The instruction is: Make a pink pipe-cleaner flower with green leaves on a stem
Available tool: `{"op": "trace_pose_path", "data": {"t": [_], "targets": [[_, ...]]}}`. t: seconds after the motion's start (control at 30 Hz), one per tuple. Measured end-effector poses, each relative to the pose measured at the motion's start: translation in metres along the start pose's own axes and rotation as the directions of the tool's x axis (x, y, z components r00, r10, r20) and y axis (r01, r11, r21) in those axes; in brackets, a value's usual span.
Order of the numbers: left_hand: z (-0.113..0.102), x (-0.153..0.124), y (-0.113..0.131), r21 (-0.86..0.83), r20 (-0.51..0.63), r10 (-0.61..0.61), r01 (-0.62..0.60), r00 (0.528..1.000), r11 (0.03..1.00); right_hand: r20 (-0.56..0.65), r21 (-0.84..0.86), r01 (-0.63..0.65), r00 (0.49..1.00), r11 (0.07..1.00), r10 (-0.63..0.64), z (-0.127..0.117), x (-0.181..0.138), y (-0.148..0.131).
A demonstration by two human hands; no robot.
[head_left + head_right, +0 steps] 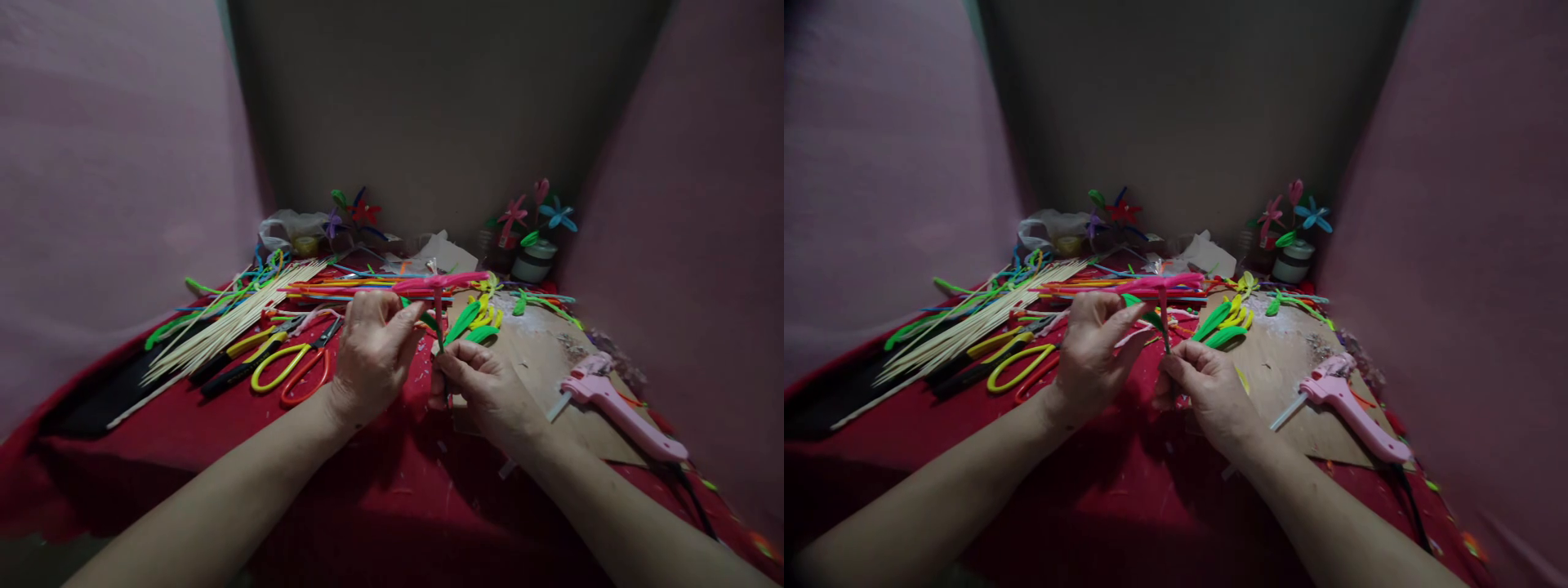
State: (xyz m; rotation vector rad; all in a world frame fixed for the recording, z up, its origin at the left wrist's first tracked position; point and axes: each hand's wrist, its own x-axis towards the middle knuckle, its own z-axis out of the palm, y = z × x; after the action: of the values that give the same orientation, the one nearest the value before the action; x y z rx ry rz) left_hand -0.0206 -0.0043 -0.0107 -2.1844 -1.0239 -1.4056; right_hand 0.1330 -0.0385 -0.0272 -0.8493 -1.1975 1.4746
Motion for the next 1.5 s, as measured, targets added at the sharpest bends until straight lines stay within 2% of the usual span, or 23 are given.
{"op": "trace_pose_path", "data": {"t": [0.1, 0.23, 0.47, 0.63, 0.77, 0.87, 1.13, 1.23, 1.3, 1.4, 1.47, 1.5], "targets": [[0.001, 0.001, 0.001, 0.103, 0.051, 0.082, -0.087, 0.995, 0.991, -0.007, -0.047, 0.001, 1.000, 0.999, -0.001, 0.003, -0.001, -0.001], [0.002, -0.002, -0.002, 0.137, 0.129, 0.132, -0.150, 0.983, 0.979, -0.026, -0.094, 0.007, 1.000, 0.996, -0.009, 0.004, -0.001, -0.002], [0.007, -0.006, -0.006, 0.114, 0.138, 0.135, -0.151, 0.981, 0.982, -0.048, -0.101, 0.000, 0.999, 0.995, -0.005, 0.003, -0.002, -0.003], [0.008, -0.011, -0.004, 0.111, 0.222, 0.160, -0.188, 0.962, 0.976, -0.034, -0.028, -0.023, 0.999, 0.999, 0.022, 0.004, -0.001, 0.001], [0.008, -0.010, -0.001, 0.093, 0.272, 0.051, -0.079, 0.961, 0.993, -0.062, 0.112, -0.066, 0.995, 0.992, 0.073, 0.005, 0.000, 0.000], [0.006, -0.006, -0.004, 0.072, 0.285, -0.028, 0.008, 0.958, 0.997, -0.086, 0.146, -0.048, 0.994, 0.988, 0.061, 0.005, 0.000, -0.003], [0.002, 0.004, -0.026, 0.196, 0.351, -0.192, 0.129, 0.917, 0.972, -0.109, 0.267, 0.004, 0.994, 0.964, 0.026, 0.004, 0.001, -0.003], [0.002, 0.008, -0.026, 0.118, 0.400, -0.282, 0.256, 0.872, 0.959, -0.154, 0.302, 0.012, 0.987, 0.953, 0.036, 0.002, 0.004, -0.004], [0.002, 0.011, -0.026, -0.014, 0.432, -0.394, 0.443, 0.811, 0.897, -0.168, 0.319, 0.029, 0.985, 0.947, 0.027, 0.000, 0.006, -0.005], [0.003, 0.016, -0.030, -0.254, 0.490, -0.559, 0.723, 0.669, 0.642, -0.176, 0.349, 0.078, 0.984, 0.934, -0.016, -0.006, 0.011, -0.005], [0.005, 0.017, -0.030, -0.351, 0.557, -0.592, 0.811, 0.582, 0.467, -0.184, 0.351, 0.117, 0.982, 0.929, -0.054, -0.010, 0.014, -0.004], [0.006, 0.017, -0.028, -0.384, 0.592, -0.582, 0.830, 0.558, 0.405, -0.190, 0.347, 0.142, 0.979, 0.927, -0.079, -0.011, 0.015, -0.003]]}}
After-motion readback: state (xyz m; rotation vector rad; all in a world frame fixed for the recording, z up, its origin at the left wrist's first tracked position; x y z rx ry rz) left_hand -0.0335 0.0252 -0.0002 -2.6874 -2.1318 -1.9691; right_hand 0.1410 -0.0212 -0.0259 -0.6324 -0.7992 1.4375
